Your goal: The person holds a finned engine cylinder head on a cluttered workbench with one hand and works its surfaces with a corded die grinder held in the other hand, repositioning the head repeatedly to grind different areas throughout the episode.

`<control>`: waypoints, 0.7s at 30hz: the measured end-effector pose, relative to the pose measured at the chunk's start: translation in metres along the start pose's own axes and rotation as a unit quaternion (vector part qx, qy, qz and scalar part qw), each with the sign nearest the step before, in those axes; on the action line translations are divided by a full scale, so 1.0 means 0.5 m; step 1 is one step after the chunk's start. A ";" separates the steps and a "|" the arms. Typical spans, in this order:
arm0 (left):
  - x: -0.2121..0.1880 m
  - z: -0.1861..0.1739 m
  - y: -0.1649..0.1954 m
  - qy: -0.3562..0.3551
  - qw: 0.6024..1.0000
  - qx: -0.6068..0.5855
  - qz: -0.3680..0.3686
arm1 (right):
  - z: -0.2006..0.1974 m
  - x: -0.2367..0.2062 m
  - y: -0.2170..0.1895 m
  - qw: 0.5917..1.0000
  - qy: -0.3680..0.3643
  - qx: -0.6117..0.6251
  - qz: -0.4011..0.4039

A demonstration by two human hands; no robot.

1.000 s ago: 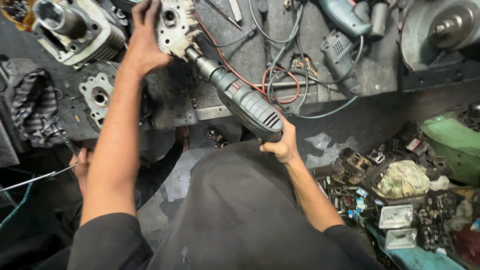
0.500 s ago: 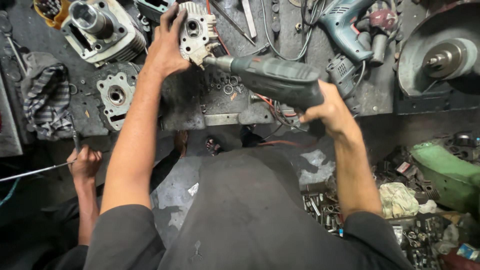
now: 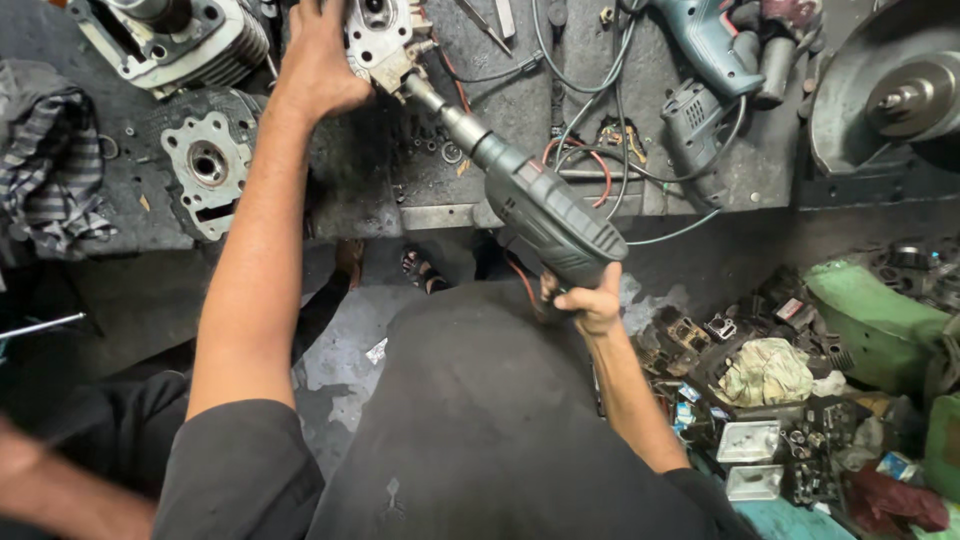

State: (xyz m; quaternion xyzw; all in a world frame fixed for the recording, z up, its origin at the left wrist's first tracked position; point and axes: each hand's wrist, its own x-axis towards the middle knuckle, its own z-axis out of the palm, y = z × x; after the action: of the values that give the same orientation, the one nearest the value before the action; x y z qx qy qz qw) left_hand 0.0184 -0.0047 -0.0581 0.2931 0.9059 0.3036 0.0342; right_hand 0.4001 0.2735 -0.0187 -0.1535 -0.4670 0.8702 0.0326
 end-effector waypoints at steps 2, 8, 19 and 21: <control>0.002 -0.003 0.003 0.003 1.000 0.005 0.003 | -0.001 0.015 0.023 1.000 0.002 -0.013 0.013; 0.006 -0.014 0.019 0.012 1.000 -0.011 -0.003 | -0.013 0.065 0.075 0.998 -0.019 0.043 0.039; 0.005 -0.046 0.065 0.018 1.000 0.016 -0.020 | 0.032 0.079 0.195 0.976 -0.033 0.153 0.150; 0.006 -0.047 0.073 0.015 0.999 0.007 -0.033 | 0.051 0.079 0.201 0.978 -0.044 0.124 0.162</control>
State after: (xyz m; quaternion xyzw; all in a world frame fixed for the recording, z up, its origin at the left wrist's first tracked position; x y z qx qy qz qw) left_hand 0.0290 0.0082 -0.0178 0.2589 0.9177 0.3001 0.0280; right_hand 0.3636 0.2044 -0.0974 -0.1837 -0.3253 0.9210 -0.1104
